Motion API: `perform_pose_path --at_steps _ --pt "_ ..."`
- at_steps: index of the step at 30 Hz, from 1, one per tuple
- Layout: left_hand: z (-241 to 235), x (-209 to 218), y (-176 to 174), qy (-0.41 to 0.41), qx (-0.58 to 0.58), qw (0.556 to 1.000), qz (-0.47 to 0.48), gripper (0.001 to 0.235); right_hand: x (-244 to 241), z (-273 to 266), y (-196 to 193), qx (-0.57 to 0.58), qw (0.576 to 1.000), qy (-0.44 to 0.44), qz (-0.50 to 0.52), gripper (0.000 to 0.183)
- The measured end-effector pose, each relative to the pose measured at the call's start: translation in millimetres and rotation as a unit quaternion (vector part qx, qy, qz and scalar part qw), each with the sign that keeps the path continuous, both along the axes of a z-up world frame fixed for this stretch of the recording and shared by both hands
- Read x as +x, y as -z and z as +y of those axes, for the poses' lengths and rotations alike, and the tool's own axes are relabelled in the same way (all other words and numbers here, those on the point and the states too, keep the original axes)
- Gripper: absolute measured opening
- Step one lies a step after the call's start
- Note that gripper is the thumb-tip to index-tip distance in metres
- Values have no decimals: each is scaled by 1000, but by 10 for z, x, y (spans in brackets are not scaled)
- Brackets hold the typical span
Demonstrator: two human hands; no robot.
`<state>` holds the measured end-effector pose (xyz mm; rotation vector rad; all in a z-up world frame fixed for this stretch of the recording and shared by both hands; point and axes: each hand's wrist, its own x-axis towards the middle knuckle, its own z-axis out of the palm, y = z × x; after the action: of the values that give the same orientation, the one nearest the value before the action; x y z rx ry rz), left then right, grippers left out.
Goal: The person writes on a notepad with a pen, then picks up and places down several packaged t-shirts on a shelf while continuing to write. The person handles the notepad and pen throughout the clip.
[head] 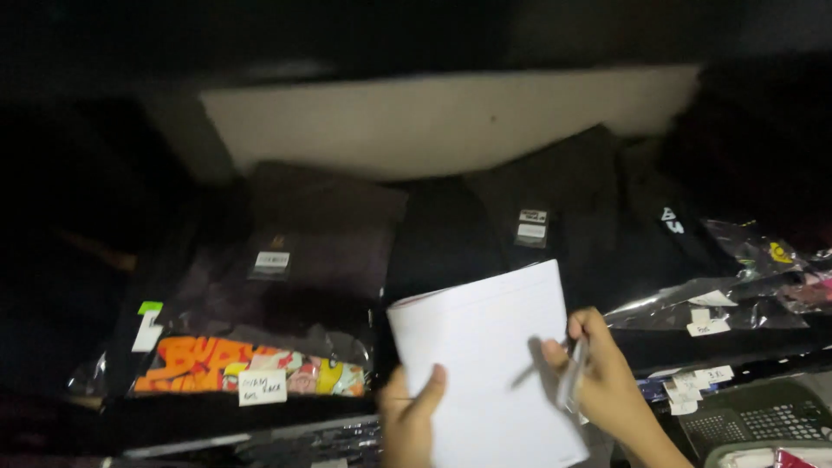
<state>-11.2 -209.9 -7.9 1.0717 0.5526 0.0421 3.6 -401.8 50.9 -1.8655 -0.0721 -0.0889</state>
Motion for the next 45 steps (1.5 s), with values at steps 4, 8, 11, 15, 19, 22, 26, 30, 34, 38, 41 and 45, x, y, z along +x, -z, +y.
perform_pose_path --at_steps 4,8,11,15,19,22,26,30,34,38,41,45 --pt "-258 -220 -162 -27 -11 999 -20 32 157 40 -14 -97 988 98 65 34" --pt "-144 -294 -277 21 -79 996 -36 30 216 110 -351 -50 988 108 101 34" --pt "12 -278 -413 56 52 995 -62 34 405 -97 -304 -172 985 7 8 36" --pt "74 -274 -420 112 123 983 -72 29 525 -16 -395 -328 939 -98 -23 30" --pt "85 -257 -362 114 287 935 -176 30 635 71 -237 -466 882 -53 -41 41" --pt "140 -175 -346 115 404 885 -202 36 735 27 0 -491 864 -50 -99 44" --pt "165 -171 -413 137 498 799 -309 35 761 -31 90 -485 866 -45 -118 43" --pt "191 -198 -319 177 608 685 -360 33 750 -48 119 -498 859 -44 -108 44" --pt "284 -166 -296 222 633 631 -389 50 770 -42 115 -507 855 -47 -94 44" --pt "323 -173 -301 186 634 607 -442 39 761 -32 98 -506 855 -54 -98 43" --pt "369 -170 -255 222 655 590 -416 39 750 -33 92 -500 857 -56 -111 41" --pt "392 -146 -378 161 661 569 -463 27 755 -33 79 -508 856 -41 -84 42"
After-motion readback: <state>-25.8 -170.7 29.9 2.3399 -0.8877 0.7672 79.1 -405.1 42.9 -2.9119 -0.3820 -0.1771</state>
